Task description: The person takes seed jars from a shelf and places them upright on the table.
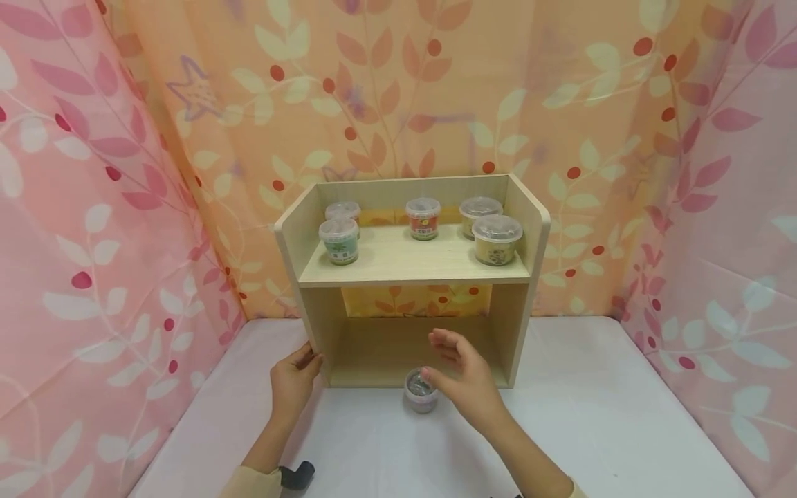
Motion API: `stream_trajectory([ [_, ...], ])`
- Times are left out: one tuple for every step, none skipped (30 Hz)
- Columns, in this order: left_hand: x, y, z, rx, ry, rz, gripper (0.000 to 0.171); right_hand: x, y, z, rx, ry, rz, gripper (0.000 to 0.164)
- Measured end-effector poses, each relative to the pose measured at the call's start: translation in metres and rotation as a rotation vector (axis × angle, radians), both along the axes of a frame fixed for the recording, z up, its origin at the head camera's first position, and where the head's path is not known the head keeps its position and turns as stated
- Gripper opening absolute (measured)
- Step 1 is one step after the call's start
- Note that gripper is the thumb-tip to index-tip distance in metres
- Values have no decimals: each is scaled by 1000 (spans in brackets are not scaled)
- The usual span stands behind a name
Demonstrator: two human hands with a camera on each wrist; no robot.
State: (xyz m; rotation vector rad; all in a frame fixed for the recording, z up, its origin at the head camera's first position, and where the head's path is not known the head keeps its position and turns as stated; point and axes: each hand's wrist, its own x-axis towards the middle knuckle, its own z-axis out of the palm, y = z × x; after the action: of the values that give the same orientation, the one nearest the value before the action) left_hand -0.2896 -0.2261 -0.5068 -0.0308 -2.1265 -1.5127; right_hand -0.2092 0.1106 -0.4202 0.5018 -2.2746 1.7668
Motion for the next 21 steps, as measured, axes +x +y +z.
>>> stream_trajectory([
  [-1, 0, -1, 1, -2, -1, 37, 2, 0, 5, 0, 18, 5, 66],
  [-1, 0, -2, 0, -2, -2, 36, 3, 1, 11, 5, 35, 12, 66],
  [-1, 0, -2, -2, -2, -3, 36, 4, 1, 17, 7, 52, 19, 66],
  [-1, 0, -3, -1, -1, -4, 37, 5, 2, 22, 14, 69, 21, 65],
  [-2, -1, -3, -3, 0, -2, 37, 6, 2, 28, 20, 85, 22, 64],
  [-2, -1, -3, -7, 1, 0, 37, 6, 3, 34, 25, 97, 21, 64],
  [-1, 0, -3, -8, -1, 0, 37, 7, 3, 40, 32, 107, 16, 63],
  [-1, 0, -3, -11, -1, 2, 37, 7, 4, 45, 36, 118, 14, 62],
  [-1, 0, -3, -15, -1, 4, 38, 7, 5, 51, 42, 131, 12, 62],
  [-1, 0, -3, -16, -2, 7, 38, 7, 6, 56, 48, 141, 9, 62],
  [-1, 1, -3, -19, -2, 11, 38, 7, 6, 61, 49, 147, 9, 61],
  [-1, 1, -3, -22, -1, 13, 38, 6, 7, 66, 48, 153, 10, 61],
  [-1, 1, -2, -26, 0, 17, 38, 6, 8, 71, 44, 160, 13, 61],
  [-1, 1, -2, -30, 2, 21, 38, 5, 9, 76, 41, 164, 14, 61],
  [-1, 1, -1, -39, 5, 26, 38, 3, 9, 81, 34, 170, 18, 61],
  [-1, 1, -1, -42, 5, 28, 38, 2, 9, 86, 27, 172, 19, 61],
  [-1, 1, 0, -47, 7, 31, 38, 0, 9, 91, 22, 177, 18, 61],
  [0, 1, 0, -52, 8, 32, 38, -2, 9, 96, 13, 182, 19, 61],
  [0, 1, 1, -57, 11, 34, 38, -4, 8, 101, 2, 184, 21, 61],
  [0, 1, 1, -62, 14, 35, 38, -7, 7, 107, -2, 185, 17, 61],
  [0, 1, 1, -66, 18, 35, 38, -10, 6, 112, -10, 186, 17, 61],
])
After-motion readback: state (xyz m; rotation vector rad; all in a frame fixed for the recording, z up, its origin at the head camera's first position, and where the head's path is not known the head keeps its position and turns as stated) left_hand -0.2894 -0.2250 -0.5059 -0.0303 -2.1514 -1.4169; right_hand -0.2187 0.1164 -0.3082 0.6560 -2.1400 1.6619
